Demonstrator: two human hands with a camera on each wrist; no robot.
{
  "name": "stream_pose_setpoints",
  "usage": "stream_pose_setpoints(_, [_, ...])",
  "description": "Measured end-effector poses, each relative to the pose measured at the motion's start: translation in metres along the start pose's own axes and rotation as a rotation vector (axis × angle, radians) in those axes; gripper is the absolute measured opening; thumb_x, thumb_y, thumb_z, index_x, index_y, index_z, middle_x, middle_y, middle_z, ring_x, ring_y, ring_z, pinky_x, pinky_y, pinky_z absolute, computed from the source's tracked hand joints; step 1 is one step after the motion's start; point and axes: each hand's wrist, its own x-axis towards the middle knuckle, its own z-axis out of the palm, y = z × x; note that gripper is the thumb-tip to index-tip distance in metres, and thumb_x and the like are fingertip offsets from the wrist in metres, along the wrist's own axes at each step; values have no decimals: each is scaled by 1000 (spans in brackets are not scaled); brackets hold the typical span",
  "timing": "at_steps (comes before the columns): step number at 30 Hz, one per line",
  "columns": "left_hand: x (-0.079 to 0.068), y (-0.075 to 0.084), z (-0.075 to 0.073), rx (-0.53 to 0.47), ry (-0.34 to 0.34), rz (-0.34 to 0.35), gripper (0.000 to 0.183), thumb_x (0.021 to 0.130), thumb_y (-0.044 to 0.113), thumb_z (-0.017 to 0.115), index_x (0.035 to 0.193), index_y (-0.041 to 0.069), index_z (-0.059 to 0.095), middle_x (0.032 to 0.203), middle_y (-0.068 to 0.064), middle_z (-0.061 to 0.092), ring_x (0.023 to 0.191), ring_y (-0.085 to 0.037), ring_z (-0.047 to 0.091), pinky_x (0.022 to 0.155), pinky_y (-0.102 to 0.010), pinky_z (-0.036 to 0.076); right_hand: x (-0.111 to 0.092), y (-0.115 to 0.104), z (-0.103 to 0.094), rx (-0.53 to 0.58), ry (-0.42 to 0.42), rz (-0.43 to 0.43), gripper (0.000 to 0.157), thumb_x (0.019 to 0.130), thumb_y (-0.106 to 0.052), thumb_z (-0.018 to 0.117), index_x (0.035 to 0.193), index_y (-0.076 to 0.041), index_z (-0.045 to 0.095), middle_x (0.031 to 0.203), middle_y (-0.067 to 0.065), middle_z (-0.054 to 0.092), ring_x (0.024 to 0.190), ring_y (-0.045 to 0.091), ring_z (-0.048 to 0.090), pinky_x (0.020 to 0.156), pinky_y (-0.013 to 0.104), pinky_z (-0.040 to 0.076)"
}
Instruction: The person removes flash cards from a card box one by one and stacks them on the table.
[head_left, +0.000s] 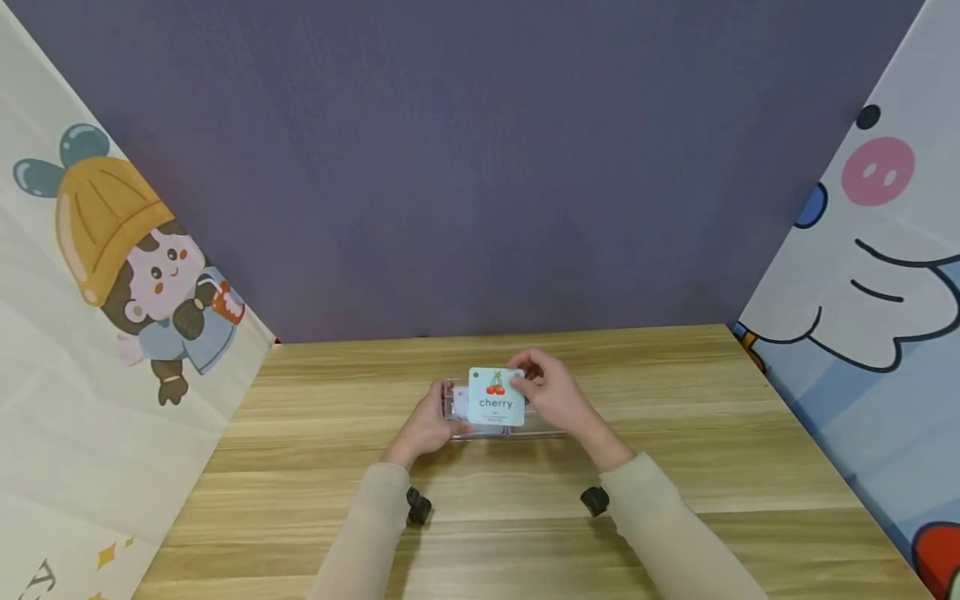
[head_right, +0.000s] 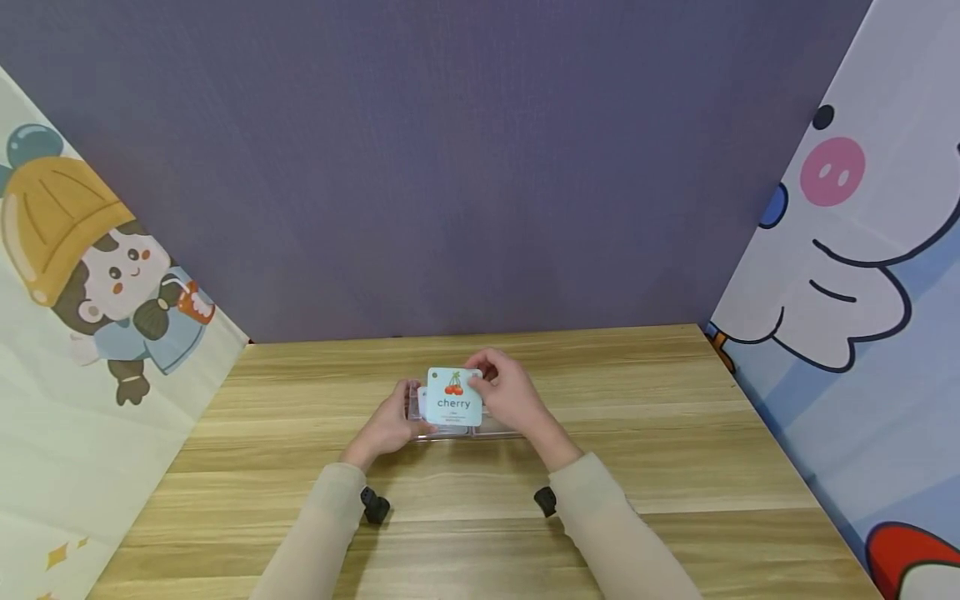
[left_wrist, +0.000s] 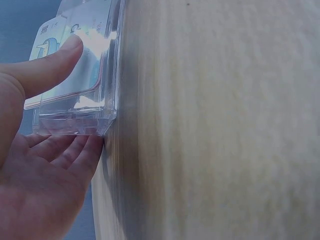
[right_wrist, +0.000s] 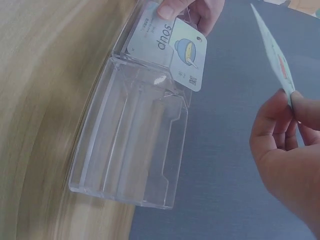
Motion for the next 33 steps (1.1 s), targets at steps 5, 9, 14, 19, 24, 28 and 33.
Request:
stream_pose_setpoints(5, [0, 1, 0, 0, -5, -6, 88, 79, 13, 87, 149, -3, 34, 130, -20, 57, 116, -33, 57, 110, -51, 41, -4, -2, -6, 26, -10, -3, 15, 96, 2, 65, 110, -3, 65, 90, 11, 57, 79, 25, 55, 63, 48, 59])
stream_pose_setpoints(9, [1, 0, 0, 9, -4, -6, 89, 79, 15, 87, 148, -3, 34, 127, -19, 58, 111, -31, 58, 107, -50, 43, -7, -4, -10, 38, -15, 10, 15, 95, 2, 65, 110, -3, 66, 91, 12, 57, 80, 25, 56, 61, 36, 58])
stream_pose_setpoints(14, [1, -1, 1, 3, -3, -9, 87, 80, 15, 87, 148, -1, 35, 126, -18, 59, 109, -29, 59, 106, -49, 44, -10, -5, -13, 32, -16, 21, 15, 95, 1, 66, 110, -4, 65, 93, 12, 57, 81, 25, 56, 61, 30, 56])
stream_pose_setpoints(19, [1, -1, 0, 3, -10, 8, 86, 80, 14, 87, 146, -3, 35, 124, -19, 59, 107, -29, 60, 104, -49, 46, -12, -7, -15, 20, -8, 10, 16, 95, 0, 67, 110, -3, 66, 92, 12, 58, 80, 25, 56, 61, 30, 56])
stream_pose_setpoints(24, [1, -2, 0, -8, -8, 8, 85, 80, 14, 87, 146, -3, 36, 122, -18, 60, 105, -29, 60, 102, -48, 46, -14, -12, -17, 15, -20, 20, 17, 96, -2, 67, 113, -4, 65, 93, 12, 58, 81, 25, 56, 62, 31, 57])
stream_pose_setpoints(28, [1, -2, 1, -11, -10, 4, 85, 80, 14, 86, 147, -3, 35, 124, -18, 59, 106, -28, 60, 103, -49, 46, -16, -14, -20, 25, -32, 41, 17, 96, -2, 66, 113, -4, 65, 95, 12, 59, 82, 25, 57, 62, 31, 57])
stream_pose_setpoints(33, [0, -1, 0, -21, -14, 8, 86, 81, 13, 86, 148, -4, 34, 126, -19, 59, 108, -28, 60, 104, -48, 46, -19, -16, -23, 58, -50, 82, 18, 96, 0, 66, 114, -3, 65, 99, 12, 62, 85, 24, 58, 65, 34, 59])
